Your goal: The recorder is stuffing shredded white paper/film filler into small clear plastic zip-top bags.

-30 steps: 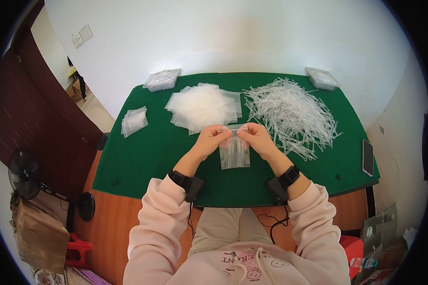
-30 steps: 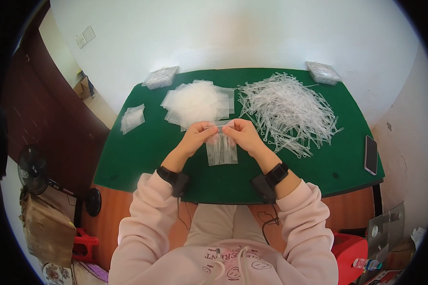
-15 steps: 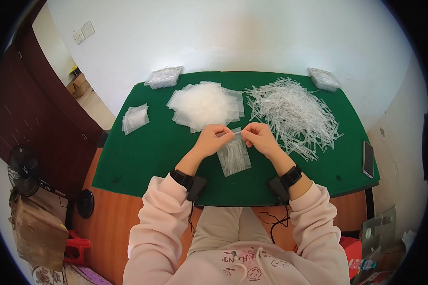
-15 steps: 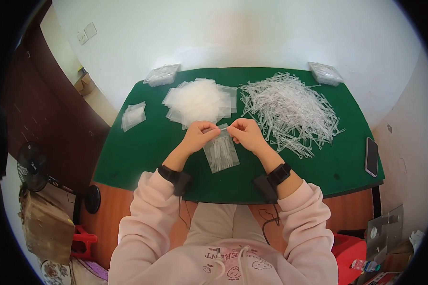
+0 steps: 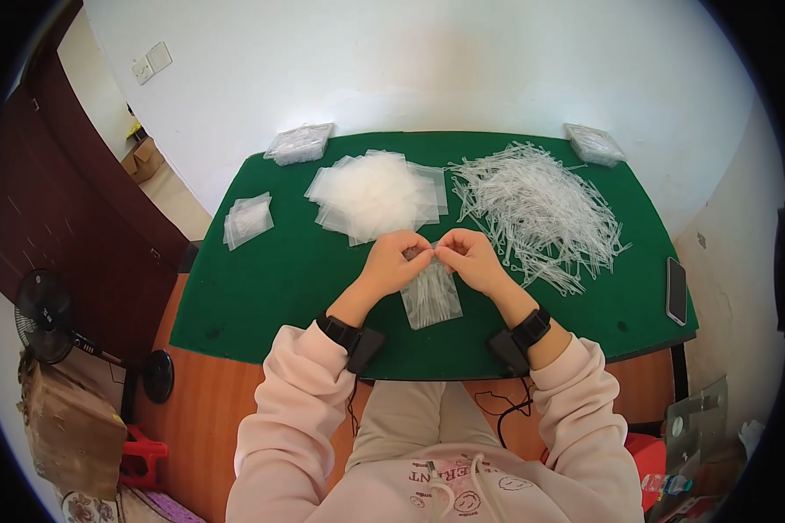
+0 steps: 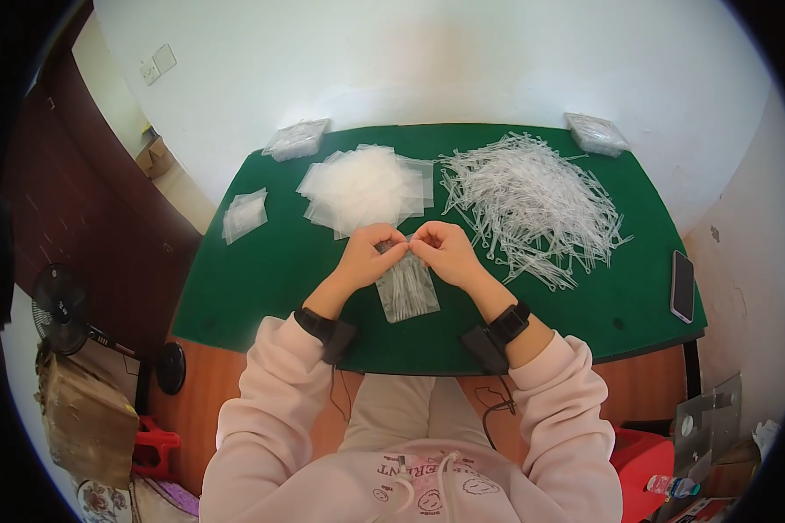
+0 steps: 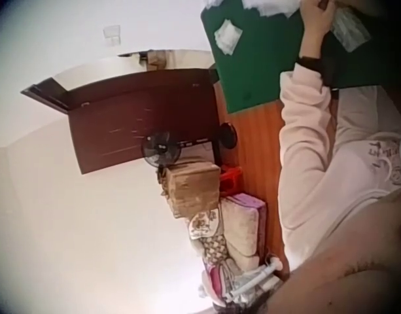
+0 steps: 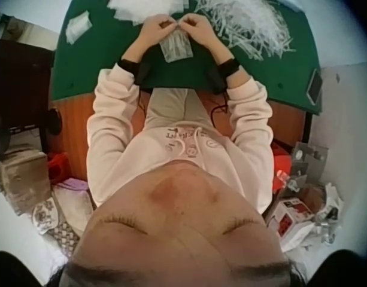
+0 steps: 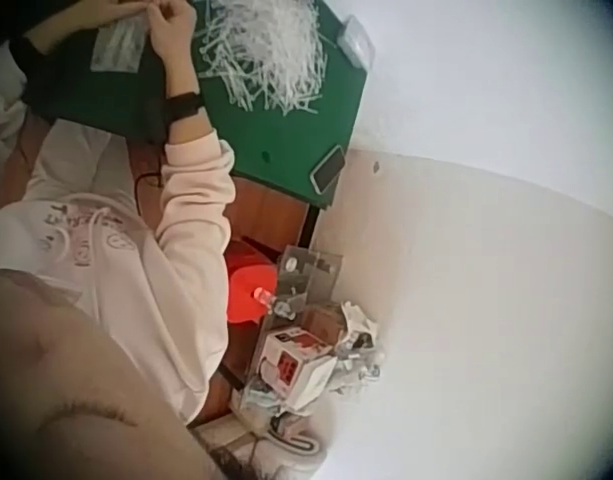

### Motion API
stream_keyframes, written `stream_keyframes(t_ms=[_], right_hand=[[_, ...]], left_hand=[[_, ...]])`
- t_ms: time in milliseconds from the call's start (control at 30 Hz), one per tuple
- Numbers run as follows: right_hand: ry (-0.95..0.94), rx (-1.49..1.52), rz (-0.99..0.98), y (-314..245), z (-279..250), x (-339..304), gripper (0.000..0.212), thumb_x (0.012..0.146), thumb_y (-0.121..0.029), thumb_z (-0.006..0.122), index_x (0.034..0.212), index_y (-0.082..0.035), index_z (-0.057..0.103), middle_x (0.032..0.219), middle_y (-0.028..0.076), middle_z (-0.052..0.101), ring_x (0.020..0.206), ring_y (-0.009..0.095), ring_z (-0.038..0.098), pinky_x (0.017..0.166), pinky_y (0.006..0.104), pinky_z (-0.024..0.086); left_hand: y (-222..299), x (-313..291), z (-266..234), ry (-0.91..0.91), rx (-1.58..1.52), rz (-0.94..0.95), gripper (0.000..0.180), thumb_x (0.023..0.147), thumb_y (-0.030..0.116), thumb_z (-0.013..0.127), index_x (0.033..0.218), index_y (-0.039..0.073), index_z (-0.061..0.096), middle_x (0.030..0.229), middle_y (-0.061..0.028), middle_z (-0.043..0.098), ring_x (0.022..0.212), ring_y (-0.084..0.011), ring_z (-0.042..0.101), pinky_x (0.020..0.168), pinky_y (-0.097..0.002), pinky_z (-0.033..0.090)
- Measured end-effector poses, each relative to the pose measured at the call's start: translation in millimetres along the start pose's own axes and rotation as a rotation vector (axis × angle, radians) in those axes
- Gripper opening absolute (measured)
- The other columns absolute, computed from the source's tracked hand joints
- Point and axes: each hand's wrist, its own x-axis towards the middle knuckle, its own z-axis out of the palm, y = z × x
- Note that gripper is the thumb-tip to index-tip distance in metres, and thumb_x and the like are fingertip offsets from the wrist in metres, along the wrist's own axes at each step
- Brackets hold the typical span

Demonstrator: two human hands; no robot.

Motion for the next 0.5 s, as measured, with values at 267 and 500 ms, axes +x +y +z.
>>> stream_keyframes(t_ms=[267, 500], right_hand=[[0.010, -0.059, -0.006, 0.1, -1.3, 0.6, 0.010, 0.079, -0.010, 0.058, 0.074, -0.001, 0.057, 0.062, -0.002, 0.054, 0.054, 0.003, 0.049, 0.050, 0.0185, 0.039], [0.058, -0.081, 0.001, 2.0, -12.9, 3.9, 0.011, 0.080, -0.010, 0.057, 0.074, -0.001, 0.056, 0.063, -0.001, 0.054, 0.055, 0.004, 0.048, 0.051, 0.0186, 0.039]], left_hand=[[-10.5, 2.4, -7.0, -0.166, -0.262, -0.340, 0.012, 0.076, 0.012, 0.060, 0.073, 0.000, 0.060, 0.061, 0.0017, 0.053, 0.057, -0.0050, 0.047, 0.053, -0.0196, 0.036], [-19.2, 6.0, -17.4, -0.180, -0.363, -0.397, 0.013, 0.076, 0.013, 0.061, 0.072, 0.001, 0.060, 0.062, 0.0010, 0.054, 0.058, -0.0054, 0.047, 0.054, -0.0198, 0.037]])
